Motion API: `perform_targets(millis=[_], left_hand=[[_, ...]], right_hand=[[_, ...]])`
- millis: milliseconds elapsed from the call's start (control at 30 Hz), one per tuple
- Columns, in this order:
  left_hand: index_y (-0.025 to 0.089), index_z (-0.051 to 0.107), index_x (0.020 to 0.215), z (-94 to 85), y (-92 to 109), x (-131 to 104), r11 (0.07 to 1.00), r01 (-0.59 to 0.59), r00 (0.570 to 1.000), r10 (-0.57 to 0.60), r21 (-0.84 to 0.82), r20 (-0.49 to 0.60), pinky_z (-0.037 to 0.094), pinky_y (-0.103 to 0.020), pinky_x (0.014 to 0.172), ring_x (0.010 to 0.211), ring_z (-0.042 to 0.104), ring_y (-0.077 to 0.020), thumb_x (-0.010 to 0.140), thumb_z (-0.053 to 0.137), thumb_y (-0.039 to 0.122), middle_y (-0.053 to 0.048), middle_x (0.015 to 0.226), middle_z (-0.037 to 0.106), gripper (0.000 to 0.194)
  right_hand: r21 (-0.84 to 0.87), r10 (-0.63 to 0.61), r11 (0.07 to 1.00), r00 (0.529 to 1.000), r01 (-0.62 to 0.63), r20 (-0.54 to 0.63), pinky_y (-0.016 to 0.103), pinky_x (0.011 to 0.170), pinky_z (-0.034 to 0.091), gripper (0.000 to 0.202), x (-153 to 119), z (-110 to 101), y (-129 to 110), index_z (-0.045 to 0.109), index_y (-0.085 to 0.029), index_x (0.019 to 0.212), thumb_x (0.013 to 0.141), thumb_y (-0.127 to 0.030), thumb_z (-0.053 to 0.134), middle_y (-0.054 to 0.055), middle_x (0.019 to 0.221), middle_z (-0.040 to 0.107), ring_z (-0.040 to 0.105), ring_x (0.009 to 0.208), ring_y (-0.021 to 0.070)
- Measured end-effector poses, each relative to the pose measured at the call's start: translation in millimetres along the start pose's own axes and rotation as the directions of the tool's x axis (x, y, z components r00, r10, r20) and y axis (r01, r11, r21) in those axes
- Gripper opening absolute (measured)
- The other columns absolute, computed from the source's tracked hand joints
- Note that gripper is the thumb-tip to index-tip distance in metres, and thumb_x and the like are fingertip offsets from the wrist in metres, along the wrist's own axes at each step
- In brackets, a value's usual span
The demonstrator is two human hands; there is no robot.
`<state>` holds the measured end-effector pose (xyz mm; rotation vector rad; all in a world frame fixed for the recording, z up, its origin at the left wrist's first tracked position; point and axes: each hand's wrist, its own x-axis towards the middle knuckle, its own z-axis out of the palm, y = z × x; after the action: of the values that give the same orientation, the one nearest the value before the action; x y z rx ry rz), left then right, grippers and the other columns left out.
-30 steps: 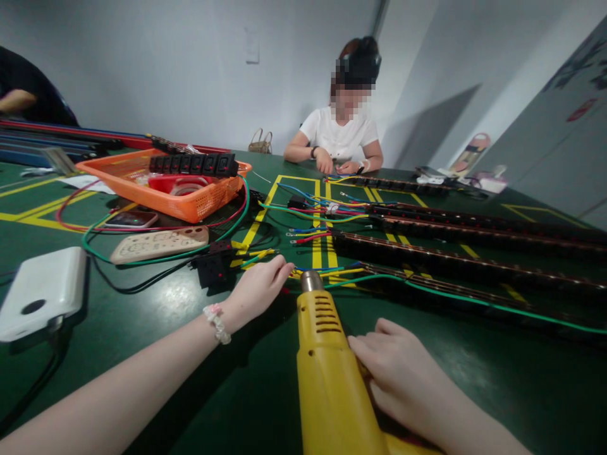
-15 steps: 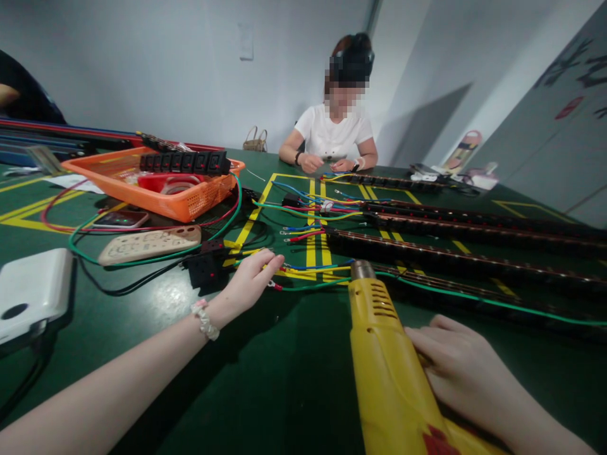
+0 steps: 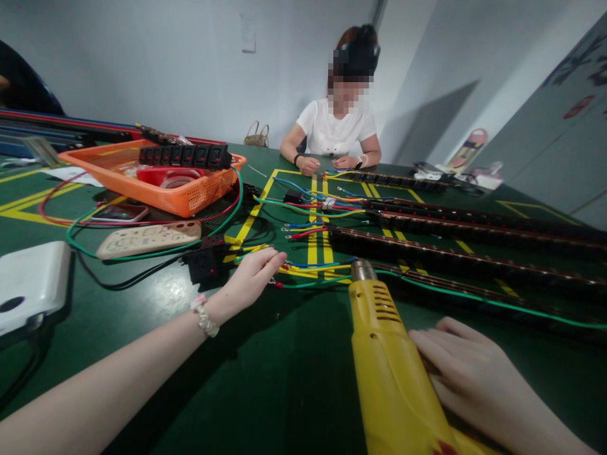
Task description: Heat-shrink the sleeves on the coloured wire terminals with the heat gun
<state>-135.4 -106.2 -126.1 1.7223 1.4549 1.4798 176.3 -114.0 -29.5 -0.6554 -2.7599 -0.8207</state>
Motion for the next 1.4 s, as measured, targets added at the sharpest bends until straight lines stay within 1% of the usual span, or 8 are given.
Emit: perform_targets(millis=[200, 300, 467, 567, 733, 1033, 1167, 1400], left_hand=[[0.010, 0.041, 0.065, 0.8, -2, 0, 0.996, 0.031, 0.999, -0.030, -0.082, 0.011, 0.027, -0.018, 0.057, 0.061, 0.036, -0.0057, 0.088, 0.033, 0.055, -0.001, 0.064, 0.040, 0.052], [0.010, 0.043, 0.063, 0.8, -1, 0, 0.995, 0.038, 0.999, -0.037, -0.096, 0.013, 0.026, -0.018, 0.056, 0.059, 0.036, -0.0056, 0.088, 0.033, 0.056, -0.001, 0.062, 0.041, 0.053], [0.009, 0.046, 0.062, 1.5, -2, 2, 0.990, 0.056, 0.998, -0.056, -0.128, 0.006, 0.028, -0.018, 0.056, 0.058, 0.038, -0.0053, 0.087, 0.034, 0.058, -0.001, 0.061, 0.044, 0.056], [0.010, 0.046, 0.061, 2.8, -5, 3, 0.988, 0.063, 0.998, -0.063, -0.140, 0.006, 0.029, -0.019, 0.056, 0.057, 0.040, -0.0056, 0.086, 0.035, 0.059, -0.001, 0.061, 0.046, 0.057], [0.010, 0.044, 0.063, 4.4, -6, 5, 0.985, 0.095, 0.995, -0.097, -0.145, 0.000, 0.031, -0.019, 0.058, 0.058, 0.041, -0.0057, 0.085, 0.035, 0.061, -0.001, 0.062, 0.046, 0.057], [0.010, 0.039, 0.062, 5.2, -7, 6, 0.985, 0.107, 0.993, -0.112, -0.134, -0.027, 0.026, -0.019, 0.054, 0.057, 0.034, -0.0047, 0.085, 0.038, 0.057, 0.001, 0.060, 0.038, 0.052], [0.010, 0.038, 0.063, 4.6, -6, 6, 0.986, 0.102, 0.993, -0.109, -0.134, -0.047, 0.025, -0.019, 0.055, 0.059, 0.033, -0.0044, 0.085, 0.040, 0.054, 0.001, 0.062, 0.037, 0.050], [0.011, 0.038, 0.065, 4.1, -8, 6, 0.982, 0.117, 0.991, -0.124, -0.151, -0.042, 0.024, -0.019, 0.055, 0.059, 0.032, -0.0045, 0.085, 0.040, 0.055, 0.001, 0.063, 0.035, 0.049]], right_hand=[[-0.014, -0.034, 0.999, 0.999, 0.033, -0.035, 0.014, 0.079, 0.021, 0.021, 6, 0, -3, 0.057, -0.010, 0.075, 0.078, -0.002, 0.038, -0.001, 0.065, 0.045, 0.033, 0.066, -0.0078], [-0.034, -0.028, 0.999, 0.999, 0.027, -0.046, 0.015, 0.079, 0.021, 0.023, 5, 1, -3, 0.058, -0.011, 0.075, 0.077, -0.003, 0.037, 0.000, 0.065, 0.046, 0.033, 0.067, -0.0068], [-0.068, -0.033, 0.997, 0.999, 0.031, -0.025, 0.015, 0.079, 0.020, 0.021, 7, 4, -5, 0.058, -0.009, 0.073, 0.078, -0.004, 0.038, 0.001, 0.064, 0.045, 0.030, 0.067, -0.0063], [-0.025, -0.060, 0.998, 0.998, 0.059, -0.036, 0.015, 0.077, 0.017, 0.019, 17, 6, -12, 0.055, -0.007, 0.069, 0.077, -0.004, 0.038, 0.002, 0.061, 0.042, 0.025, 0.065, -0.0050], [0.019, -0.125, 0.992, 0.991, 0.126, -0.041, 0.016, 0.078, 0.015, 0.018, 39, 12, -29, 0.054, -0.009, 0.069, 0.071, -0.005, 0.037, 0.002, 0.061, 0.041, 0.021, 0.067, -0.0019], [0.068, -0.187, 0.979, 0.979, 0.193, -0.086, 0.019, 0.077, 0.011, 0.017, 71, 27, -60, 0.051, -0.004, 0.066, 0.069, -0.010, 0.036, 0.005, 0.059, 0.036, 0.011, 0.066, -0.0025], [0.096, -0.192, 0.974, 0.974, 0.204, -0.116, 0.018, 0.077, 0.011, 0.016, 76, 29, -67, 0.051, -0.006, 0.065, 0.069, -0.011, 0.036, 0.005, 0.059, 0.037, 0.010, 0.067, -0.0010], [0.130, -0.170, 0.973, 0.975, 0.190, -0.146, 0.018, 0.077, 0.012, 0.016, 74, 29, -65, 0.052, -0.009, 0.066, 0.067, -0.008, 0.036, 0.004, 0.060, 0.039, 0.012, 0.067, 0.0008]])
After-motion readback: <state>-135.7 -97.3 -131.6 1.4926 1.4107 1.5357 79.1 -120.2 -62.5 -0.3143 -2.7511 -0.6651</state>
